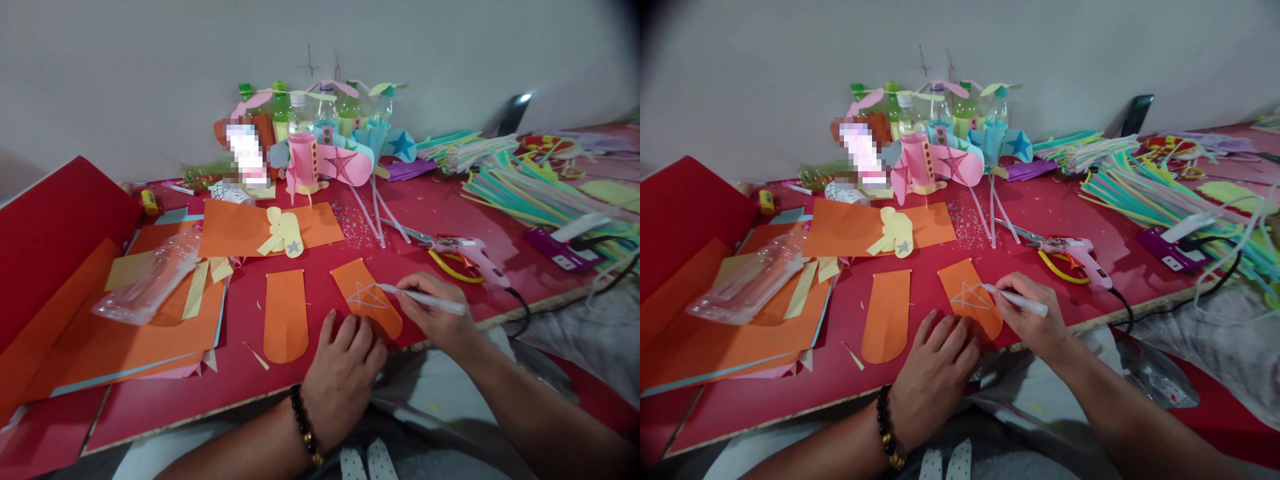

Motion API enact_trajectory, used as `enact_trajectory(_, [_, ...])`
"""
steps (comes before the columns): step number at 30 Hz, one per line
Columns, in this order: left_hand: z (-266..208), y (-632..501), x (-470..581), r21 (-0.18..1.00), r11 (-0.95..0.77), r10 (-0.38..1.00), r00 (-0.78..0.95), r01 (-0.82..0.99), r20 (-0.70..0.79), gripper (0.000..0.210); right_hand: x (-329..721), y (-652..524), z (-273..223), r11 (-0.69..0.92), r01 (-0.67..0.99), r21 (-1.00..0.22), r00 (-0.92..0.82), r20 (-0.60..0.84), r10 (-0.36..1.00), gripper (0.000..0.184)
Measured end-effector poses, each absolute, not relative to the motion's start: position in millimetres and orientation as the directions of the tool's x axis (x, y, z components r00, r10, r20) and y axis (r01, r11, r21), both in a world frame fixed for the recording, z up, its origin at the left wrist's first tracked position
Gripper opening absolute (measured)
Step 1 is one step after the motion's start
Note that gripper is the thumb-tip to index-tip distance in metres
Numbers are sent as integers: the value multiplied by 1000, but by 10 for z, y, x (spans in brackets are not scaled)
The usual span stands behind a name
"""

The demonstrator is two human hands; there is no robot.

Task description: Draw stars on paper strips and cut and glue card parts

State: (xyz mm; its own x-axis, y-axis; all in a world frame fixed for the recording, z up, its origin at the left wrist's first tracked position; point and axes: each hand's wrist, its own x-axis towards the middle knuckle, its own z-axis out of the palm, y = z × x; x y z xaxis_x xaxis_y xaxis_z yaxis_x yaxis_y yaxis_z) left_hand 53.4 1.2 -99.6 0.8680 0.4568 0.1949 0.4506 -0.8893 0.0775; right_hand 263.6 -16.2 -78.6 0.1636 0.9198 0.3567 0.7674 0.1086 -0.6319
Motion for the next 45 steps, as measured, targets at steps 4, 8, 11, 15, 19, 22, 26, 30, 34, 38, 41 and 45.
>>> enact_trajectory(4, [-992,10,535,65,-892,451,871,447,195,32,2630,-173,-795,102,766,-634,162,345,924,5])
enact_trajectory(8, [-989,10,531,50,-896,443,876,442,190,33,2608,-196,-797,102,758,-644,148,322,935,3])
enact_trajectory(11, [-978,14,529,46,-897,440,879,439,185,33,2578,-212,-778,114,754,-646,130,318,939,2])
enact_trajectory(15, [-966,18,533,54,-894,446,877,444,181,34,2522,-227,-736,150,755,-639,93,331,939,3])
enact_trajectory(19, [-983,15,535,102,-894,448,875,436,183,30,2471,-249,-706,169,756,-633,71,336,939,4])
enact_trajectory(22, [-1007,13,534,130,-890,454,870,436,191,27,2451,-273,-713,184,747,-639,57,338,940,4])
enact_trajectory(26, [-1003,14,531,118,-892,452,866,437,213,27,2427,-308,-722,198,741,-641,36,334,942,5])
enact_trajectory(30, [-948,15,528,112,-895,446,874,432,192,31,2390,-337,-697,232,724,-650,5,341,940,6])
enact_trajectory(34, [-906,16,531,139,-887,460,872,441,166,28,2362,-358,-684,244,713,-657,-17,332,943,7])
enact_trajectory(38, [-906,14,534,163,-879,471,869,448,153,27,2352,-377,-679,243,716,-654,-35,314,949,7])
enact_trajectory(41, [-906,6,534,165,-871,486,862,463,144,26,2347,-386,-666,251,718,-649,-49,313,948,8])
enact_trajectory(45, [-903,-5,535,160,-865,497,854,475,151,25,2340,-385,-646,261,705,-659,-71,300,951,8])
